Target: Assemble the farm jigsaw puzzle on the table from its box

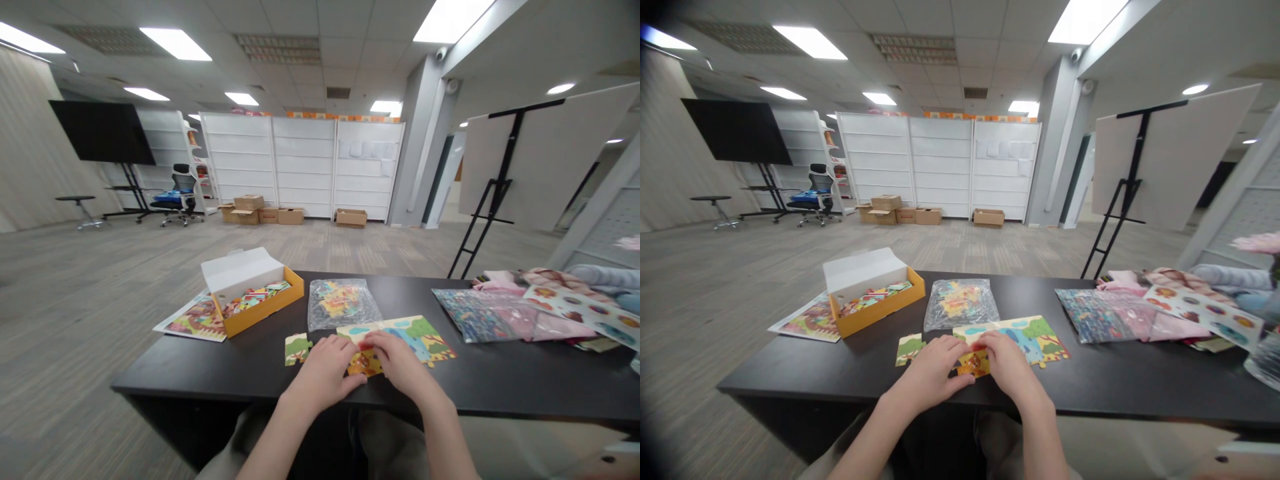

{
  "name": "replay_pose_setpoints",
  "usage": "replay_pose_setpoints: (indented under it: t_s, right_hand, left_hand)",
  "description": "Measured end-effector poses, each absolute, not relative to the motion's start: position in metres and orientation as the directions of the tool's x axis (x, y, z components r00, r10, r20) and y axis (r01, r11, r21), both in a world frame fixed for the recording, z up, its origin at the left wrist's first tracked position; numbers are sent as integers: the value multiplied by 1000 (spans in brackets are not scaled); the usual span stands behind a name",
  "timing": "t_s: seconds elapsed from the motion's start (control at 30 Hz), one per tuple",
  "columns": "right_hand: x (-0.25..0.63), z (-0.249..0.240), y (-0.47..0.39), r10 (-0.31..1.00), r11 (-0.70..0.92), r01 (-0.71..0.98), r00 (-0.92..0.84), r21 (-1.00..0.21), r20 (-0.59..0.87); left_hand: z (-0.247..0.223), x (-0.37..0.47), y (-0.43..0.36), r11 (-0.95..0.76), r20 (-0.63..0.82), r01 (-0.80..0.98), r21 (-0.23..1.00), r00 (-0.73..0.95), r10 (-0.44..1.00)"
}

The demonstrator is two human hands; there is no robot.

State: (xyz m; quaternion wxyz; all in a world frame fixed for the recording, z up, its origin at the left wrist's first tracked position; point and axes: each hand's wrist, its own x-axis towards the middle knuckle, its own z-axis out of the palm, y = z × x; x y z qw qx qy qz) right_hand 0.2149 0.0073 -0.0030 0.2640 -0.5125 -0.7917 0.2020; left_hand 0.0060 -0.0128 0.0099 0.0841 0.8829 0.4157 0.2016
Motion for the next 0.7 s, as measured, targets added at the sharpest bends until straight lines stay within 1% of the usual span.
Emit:
replay_pose_setpoints:
  t_s: [0.27, 0.53, 0.7]
  right_hand:
    - [221, -3, 5, 914, 389, 651, -363, -652, 182]
    - [222, -7, 6, 913, 391, 619, -353, -681, 204]
    - [219, -7, 5, 923, 381, 664, -317, -644, 218]
  left_hand:
    - [20, 15, -13, -621, 216, 747, 238, 583, 783]
    - [21, 10, -17, -604, 213, 756, 253, 565, 797]
    - [20, 10, -17, -579, 206, 768, 274, 541, 815]
